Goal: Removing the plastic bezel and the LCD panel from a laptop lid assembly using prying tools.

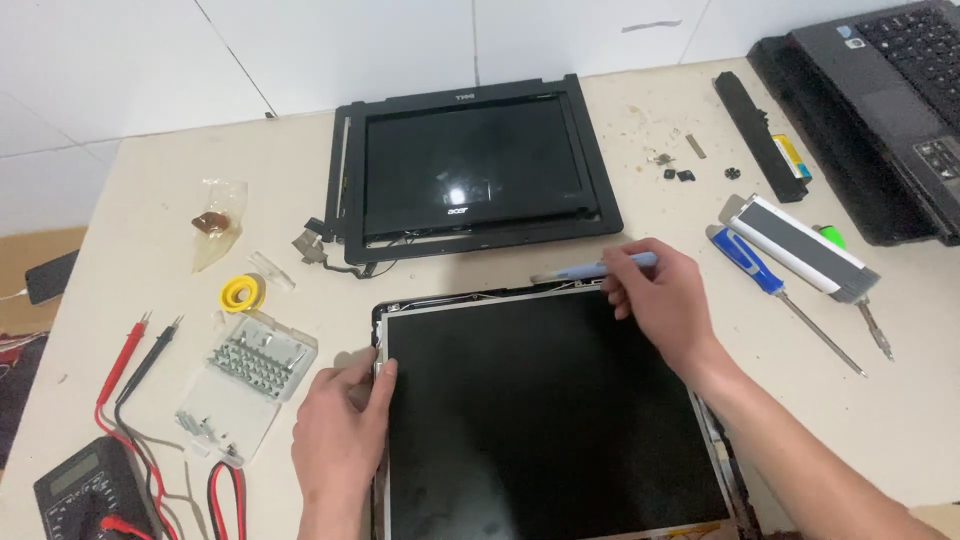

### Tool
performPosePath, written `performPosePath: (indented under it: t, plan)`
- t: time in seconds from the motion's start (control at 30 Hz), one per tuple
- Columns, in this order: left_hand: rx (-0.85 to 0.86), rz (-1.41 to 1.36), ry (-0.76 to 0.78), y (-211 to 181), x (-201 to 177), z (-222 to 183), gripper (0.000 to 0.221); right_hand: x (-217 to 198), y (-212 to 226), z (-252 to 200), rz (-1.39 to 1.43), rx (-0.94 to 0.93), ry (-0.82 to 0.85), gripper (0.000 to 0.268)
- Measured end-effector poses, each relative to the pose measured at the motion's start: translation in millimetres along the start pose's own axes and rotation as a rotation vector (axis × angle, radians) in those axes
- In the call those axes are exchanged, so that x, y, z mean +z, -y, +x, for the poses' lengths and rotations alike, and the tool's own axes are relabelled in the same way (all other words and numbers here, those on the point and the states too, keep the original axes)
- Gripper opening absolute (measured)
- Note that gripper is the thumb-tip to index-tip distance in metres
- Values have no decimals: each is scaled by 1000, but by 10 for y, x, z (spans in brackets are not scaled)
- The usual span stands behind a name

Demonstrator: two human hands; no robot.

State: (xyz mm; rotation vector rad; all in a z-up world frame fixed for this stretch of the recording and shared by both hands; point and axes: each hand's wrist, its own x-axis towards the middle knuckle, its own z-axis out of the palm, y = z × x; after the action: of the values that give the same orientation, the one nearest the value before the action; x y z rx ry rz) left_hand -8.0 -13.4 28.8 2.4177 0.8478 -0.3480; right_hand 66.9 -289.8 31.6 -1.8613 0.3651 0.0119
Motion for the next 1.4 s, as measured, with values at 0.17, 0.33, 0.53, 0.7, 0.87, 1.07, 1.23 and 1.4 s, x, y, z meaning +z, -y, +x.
performPosePath:
  t: [0.17,0.33,0.53,0.7,0.87,1.07,1.23,1.4]
  plan:
    - [-10,20,5,-51,-17,-9,51,97,-56,26,-161,-64,2,20]
    - [-23,4,28,-41,-33,1,53,183,-34,122,-305,-179,22,21]
    - [6,30,19,11,1,53,51,397,21,184,-372,-220,59,22]
    - [65,29,3,32,-6,53,50,324,123,202,-449,-193,122,21]
    - [61,13,23,33,-33,27,49,229,274,101,-513,-172,93,18]
    - [106,-19,18,119,-18,45,45,217,252,154,-610,-370,66,15]
    - [117,-46,39,94,-102,-30,44,332,362,113,-464,-446,-43,17]
    - [76,-75,90,100,-125,-86,48,552,259,55,-384,-485,78,13]
